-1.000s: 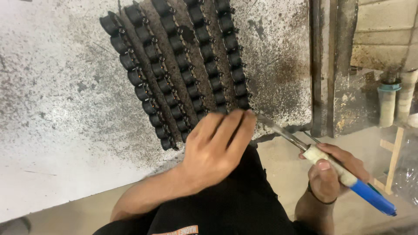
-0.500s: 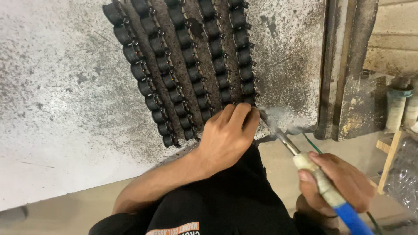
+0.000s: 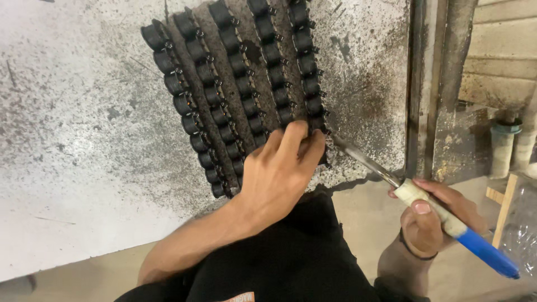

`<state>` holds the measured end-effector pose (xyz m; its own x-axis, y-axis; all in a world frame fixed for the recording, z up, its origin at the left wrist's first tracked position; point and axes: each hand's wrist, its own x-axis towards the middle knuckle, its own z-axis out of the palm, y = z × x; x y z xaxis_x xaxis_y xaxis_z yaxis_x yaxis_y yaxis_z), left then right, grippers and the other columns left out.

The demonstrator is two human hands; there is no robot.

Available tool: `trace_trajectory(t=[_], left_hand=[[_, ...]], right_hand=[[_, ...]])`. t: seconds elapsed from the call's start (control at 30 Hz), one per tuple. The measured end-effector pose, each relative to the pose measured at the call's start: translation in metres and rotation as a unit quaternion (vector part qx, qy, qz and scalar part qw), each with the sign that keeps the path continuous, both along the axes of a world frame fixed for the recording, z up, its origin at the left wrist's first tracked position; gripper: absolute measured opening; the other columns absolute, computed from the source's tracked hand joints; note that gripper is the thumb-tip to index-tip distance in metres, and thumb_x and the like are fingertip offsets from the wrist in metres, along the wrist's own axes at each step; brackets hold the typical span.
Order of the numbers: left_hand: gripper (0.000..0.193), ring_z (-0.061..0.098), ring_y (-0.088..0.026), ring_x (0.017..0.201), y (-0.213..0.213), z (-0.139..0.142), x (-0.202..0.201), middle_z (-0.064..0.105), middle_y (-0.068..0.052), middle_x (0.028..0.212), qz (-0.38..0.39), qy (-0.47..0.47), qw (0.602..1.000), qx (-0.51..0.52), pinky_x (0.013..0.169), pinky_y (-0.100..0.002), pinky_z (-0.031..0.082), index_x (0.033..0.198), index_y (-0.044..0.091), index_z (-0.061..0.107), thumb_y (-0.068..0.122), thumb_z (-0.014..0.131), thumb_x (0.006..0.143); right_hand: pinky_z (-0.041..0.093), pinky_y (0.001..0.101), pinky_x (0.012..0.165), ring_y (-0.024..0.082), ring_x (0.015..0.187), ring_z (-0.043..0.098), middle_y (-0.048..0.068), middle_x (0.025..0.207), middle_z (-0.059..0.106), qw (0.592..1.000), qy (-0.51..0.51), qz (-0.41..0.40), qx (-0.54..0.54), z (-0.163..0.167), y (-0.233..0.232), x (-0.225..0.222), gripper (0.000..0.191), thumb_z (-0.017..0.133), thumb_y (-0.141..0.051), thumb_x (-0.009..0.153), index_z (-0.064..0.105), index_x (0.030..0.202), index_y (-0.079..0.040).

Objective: The person arranges black plastic coil holders into a grid on the workbench, then uses a soldering iron to solder the wire terminals on each holder one at a time, working across the grid while holding each part steady with the other hand.

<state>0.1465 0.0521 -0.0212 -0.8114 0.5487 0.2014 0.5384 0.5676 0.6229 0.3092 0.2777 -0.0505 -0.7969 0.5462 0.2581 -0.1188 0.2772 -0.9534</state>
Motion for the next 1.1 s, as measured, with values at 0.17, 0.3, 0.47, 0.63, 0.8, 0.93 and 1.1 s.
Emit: trace_trajectory(t=[0.17, 0.3, 0.47, 0.63, 0.8, 0.93, 1.1], left_hand=[[0.029, 0.061, -0.02, 0.082, 0.002, -0.027, 0.014, 0.054, -0.009, 0.104, -0.004, -0.012, 1.0, 0.007, 0.062, -0.031, 0.055, 0.113, -0.003, 0.069, 0.003, 0.069, 0.084], [0.027, 0.062, -0.02, 0.082, 0.006, -0.042, 0.021, 0.056, -0.01, 0.103, -0.01, -0.014, 1.0, 0.006, 0.062, -0.031, 0.056, 0.109, -0.003, 0.07, 0.002, 0.069, 0.083], [0.029, 0.064, -0.021, 0.081, 0.016, -0.05, 0.024, 0.055, -0.013, 0.1, -0.029, -0.026, 0.999, 0.02, 0.06, -0.031, 0.057, 0.111, -0.008, 0.067, 0.0, 0.07, 0.083], [0.035, 0.062, -0.018, 0.065, -0.004, 0.02, -0.008, 0.056, -0.01, 0.093, -0.029, -0.042, 0.999, 0.009, 0.047, -0.032, 0.052, 0.112, -0.007, 0.069, -0.006, 0.068, 0.077], [0.022, 0.061, -0.019, 0.068, -0.022, 0.055, -0.038, 0.057, -0.008, 0.098, 0.013, 0.106, 0.992, 0.061, 0.053, -0.032, 0.052, 0.105, -0.005, 0.068, -0.005, 0.072, 0.084], [0.029, 0.062, -0.02, 0.081, 0.003, 0.004, -0.033, 0.056, -0.011, 0.106, 0.002, 0.031, 0.999, -0.018, 0.06, -0.03, 0.055, 0.112, -0.003, 0.069, 0.001, 0.07, 0.084], [0.031, 0.063, -0.021, 0.083, 0.005, -0.032, -0.015, 0.056, -0.01, 0.105, -0.004, 0.006, 1.0, -0.007, 0.062, -0.032, 0.056, 0.109, -0.002, 0.07, 0.002, 0.069, 0.079]], right_hand=[[0.065, 0.0393, 0.066, 0.031, 0.073, 0.072, 0.024, 0.094, 0.067, 0.998, -0.063, 0.0, 0.012, 0.007, 0.004, 0.0, 0.042, 0.078, -0.022, 0.101, 0.06, 0.113, 0.013], [0.063, 0.0338, 0.074, 0.027, 0.082, 0.075, 0.024, 0.095, 0.072, 0.976, -0.138, 0.033, 0.164, 0.018, 0.006, -0.003, 0.038, 0.074, -0.025, 0.102, 0.069, 0.114, 0.011], [0.061, 0.0261, 0.06, 0.022, 0.072, 0.077, 0.023, 0.086, 0.074, 0.917, -0.115, 0.196, 0.329, 0.043, 0.018, -0.014, 0.034, 0.074, -0.025, 0.098, 0.07, 0.109, 0.006], [0.061, 0.031, 0.062, 0.024, 0.073, 0.074, 0.023, 0.09, 0.072, 0.95, -0.148, 0.119, 0.248, 0.052, 0.018, -0.028, 0.031, 0.072, -0.023, 0.103, 0.067, 0.115, 0.006], [0.062, 0.0407, 0.063, 0.031, 0.071, 0.071, 0.024, 0.1, 0.066, 1.0, -0.014, 0.01, -0.025, -0.004, 0.008, -0.028, 0.039, 0.075, -0.017, 0.103, 0.051, 0.128, 0.003], [0.065, 0.0412, 0.065, 0.031, 0.076, 0.07, 0.024, 0.103, 0.066, 1.0, -0.007, 0.013, -0.023, -0.016, 0.016, -0.014, 0.041, 0.076, -0.017, 0.101, 0.053, 0.126, 0.005], [0.065, 0.0367, 0.069, 0.03, 0.079, 0.072, 0.024, 0.101, 0.069, 0.998, -0.055, 0.002, 0.037, -0.002, 0.013, -0.02, 0.039, 0.078, -0.021, 0.1, 0.061, 0.117, 0.009]])
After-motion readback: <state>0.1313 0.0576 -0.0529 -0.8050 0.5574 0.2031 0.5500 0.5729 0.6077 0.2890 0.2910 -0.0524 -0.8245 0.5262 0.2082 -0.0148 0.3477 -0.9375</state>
